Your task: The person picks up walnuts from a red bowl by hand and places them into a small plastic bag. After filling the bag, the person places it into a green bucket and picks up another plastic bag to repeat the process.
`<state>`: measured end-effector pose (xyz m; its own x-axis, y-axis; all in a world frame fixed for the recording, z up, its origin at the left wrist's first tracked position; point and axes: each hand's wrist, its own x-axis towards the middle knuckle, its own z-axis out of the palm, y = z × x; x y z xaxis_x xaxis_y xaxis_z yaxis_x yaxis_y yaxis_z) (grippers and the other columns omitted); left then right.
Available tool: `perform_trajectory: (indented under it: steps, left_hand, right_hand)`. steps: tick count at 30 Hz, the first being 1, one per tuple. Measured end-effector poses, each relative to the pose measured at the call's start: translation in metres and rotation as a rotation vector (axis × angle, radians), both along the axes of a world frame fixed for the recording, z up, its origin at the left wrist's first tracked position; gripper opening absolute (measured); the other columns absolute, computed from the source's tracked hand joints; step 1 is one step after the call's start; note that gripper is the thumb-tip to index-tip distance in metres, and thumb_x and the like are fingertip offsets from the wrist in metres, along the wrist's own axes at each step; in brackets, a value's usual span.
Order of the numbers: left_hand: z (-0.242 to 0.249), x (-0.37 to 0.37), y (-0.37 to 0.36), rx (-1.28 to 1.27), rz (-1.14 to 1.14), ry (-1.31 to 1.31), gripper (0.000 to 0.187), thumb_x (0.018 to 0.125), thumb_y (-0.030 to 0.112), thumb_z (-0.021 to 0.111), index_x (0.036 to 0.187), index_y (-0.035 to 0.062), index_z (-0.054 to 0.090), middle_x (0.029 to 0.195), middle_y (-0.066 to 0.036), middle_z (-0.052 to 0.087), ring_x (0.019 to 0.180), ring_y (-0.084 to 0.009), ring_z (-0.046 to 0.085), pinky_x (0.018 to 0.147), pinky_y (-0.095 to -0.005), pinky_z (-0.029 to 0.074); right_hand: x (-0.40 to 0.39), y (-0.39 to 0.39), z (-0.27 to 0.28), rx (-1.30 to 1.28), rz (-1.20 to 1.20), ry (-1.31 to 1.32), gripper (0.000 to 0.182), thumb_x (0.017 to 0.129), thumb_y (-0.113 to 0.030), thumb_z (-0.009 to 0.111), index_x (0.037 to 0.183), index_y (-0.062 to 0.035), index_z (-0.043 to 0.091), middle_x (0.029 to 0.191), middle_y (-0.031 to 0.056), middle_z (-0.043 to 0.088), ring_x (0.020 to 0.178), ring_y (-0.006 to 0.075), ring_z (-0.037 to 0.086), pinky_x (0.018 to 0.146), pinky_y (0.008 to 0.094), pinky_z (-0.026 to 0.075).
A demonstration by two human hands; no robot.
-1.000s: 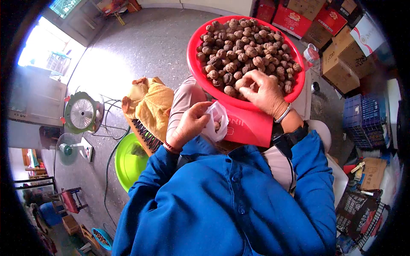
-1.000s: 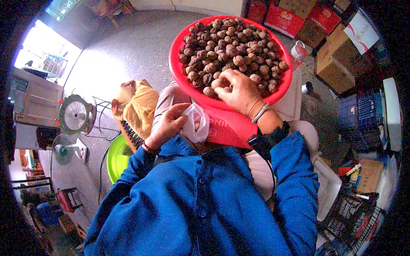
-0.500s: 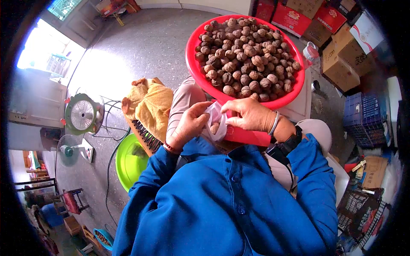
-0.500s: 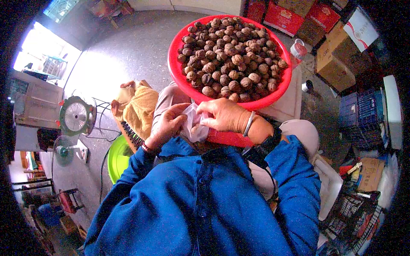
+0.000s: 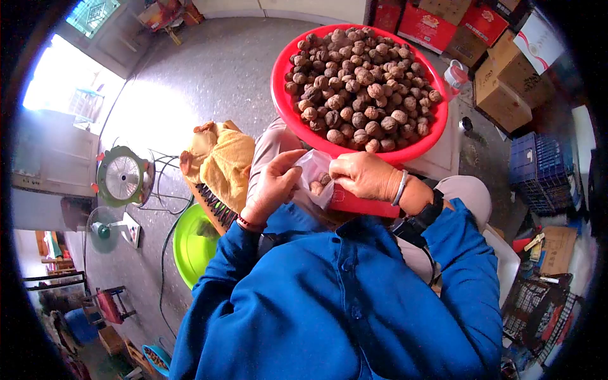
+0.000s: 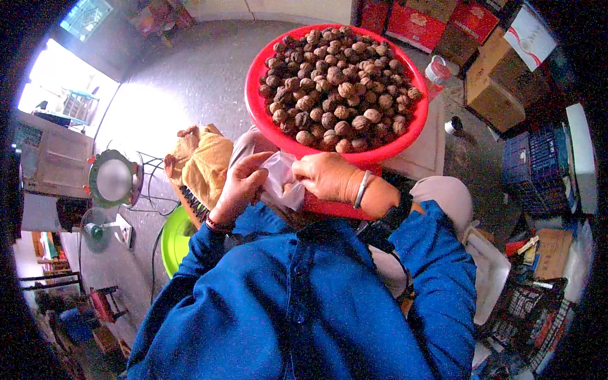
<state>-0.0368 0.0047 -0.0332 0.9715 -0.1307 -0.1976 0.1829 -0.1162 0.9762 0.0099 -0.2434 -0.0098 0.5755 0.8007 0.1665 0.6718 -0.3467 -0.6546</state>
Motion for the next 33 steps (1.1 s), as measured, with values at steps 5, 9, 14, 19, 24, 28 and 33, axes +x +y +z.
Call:
perform_trajectory:
  steps: [5, 9, 14, 19, 24, 28, 33]
  left_hand:
    - [0.000, 0.001, -0.001, -0.008, 0.017, -0.017, 0.040, 0.094, 0.008, 0.055, 0.133, 0.0048, 0.062, 0.091, -0.002, 0.068, 0.061, -0.0060, 0.054, 0.049, -0.0226, 0.044]
    - [-0.005, -0.001, -0.007, -0.075, -0.009, -0.050, 0.043, 0.094, 0.010, 0.059, 0.137, 0.0050, 0.061, 0.096, 0.000, 0.069, 0.068, -0.0058, 0.057, 0.057, -0.0228, 0.048]
    - [0.000, -0.002, -0.006, -0.063, -0.025, 0.041, 0.044, 0.097, 0.015, 0.059, 0.140, 0.0055, 0.057, 0.080, -0.001, 0.064, 0.050, -0.0070, 0.051, 0.043, -0.0236, 0.043]
    - [-0.003, -0.003, -0.003, -0.113, -0.053, 0.091, 0.043, 0.097, 0.015, 0.060, 0.139, 0.0055, 0.058, 0.080, -0.001, 0.064, 0.051, -0.0065, 0.051, 0.043, -0.0230, 0.043]
    - [-0.001, -0.004, -0.004, -0.076, -0.032, 0.042, 0.044, 0.097, 0.015, 0.061, 0.139, 0.0041, 0.057, 0.083, -0.001, 0.065, 0.053, -0.0058, 0.051, 0.043, -0.0225, 0.042]
    - [-0.016, -0.001, -0.002, -0.080, -0.050, 0.015, 0.045, 0.096, 0.013, 0.062, 0.139, 0.0025, 0.057, 0.104, -0.004, 0.069, 0.075, -0.0076, 0.060, 0.063, -0.0239, 0.052]
    - [-0.020, 0.000, -0.002, -0.095, -0.050, -0.036, 0.045, 0.096, 0.010, 0.062, 0.140, 0.0023, 0.057, 0.121, -0.005, 0.068, 0.096, -0.0096, 0.061, 0.082, -0.0253, 0.053]
  right_hand:
    - [0.009, -0.008, 0.004, 0.090, -0.118, -0.105, 0.010, 0.087, -0.009, 0.064, 0.096, -0.0040, 0.065, 0.091, 0.0161, 0.066, 0.087, 0.0361, 0.065, 0.078, 0.0425, 0.053]
    - [0.018, -0.018, 0.017, 0.036, -0.482, -0.225, 0.016, 0.088, -0.009, 0.068, 0.103, -0.0053, 0.064, 0.095, 0.0147, 0.064, 0.087, 0.0367, 0.065, 0.078, 0.0439, 0.053]
    - [0.032, -0.034, 0.013, -0.249, -0.698, -0.312, 0.032, 0.087, -0.011, 0.070, 0.118, -0.0085, 0.059, 0.111, 0.0171, 0.055, 0.101, 0.0407, 0.061, 0.086, 0.0479, 0.053]
    - [0.043, -0.039, -0.005, -0.346, -0.653, -0.386, 0.040, 0.086, -0.013, 0.073, 0.122, -0.0075, 0.057, 0.113, 0.0182, 0.056, 0.098, 0.0411, 0.064, 0.080, 0.0507, 0.056]
    - [0.038, -0.031, 0.004, -0.317, -0.676, -0.246, 0.037, 0.083, -0.009, 0.071, 0.115, -0.0066, 0.054, 0.113, 0.0185, 0.057, 0.100, 0.0439, 0.061, 0.083, 0.0512, 0.055]
    - [0.039, -0.032, -0.001, -0.267, -0.665, -0.285, 0.038, 0.082, -0.009, 0.072, 0.115, -0.0066, 0.054, 0.113, 0.0189, 0.058, 0.099, 0.0445, 0.062, 0.082, 0.0516, 0.055]
    - [0.035, -0.028, 0.009, -0.202, -0.625, -0.317, 0.035, 0.083, -0.010, 0.071, 0.115, -0.0052, 0.057, 0.113, 0.0207, 0.059, 0.095, 0.0429, 0.064, 0.082, 0.0509, 0.055]
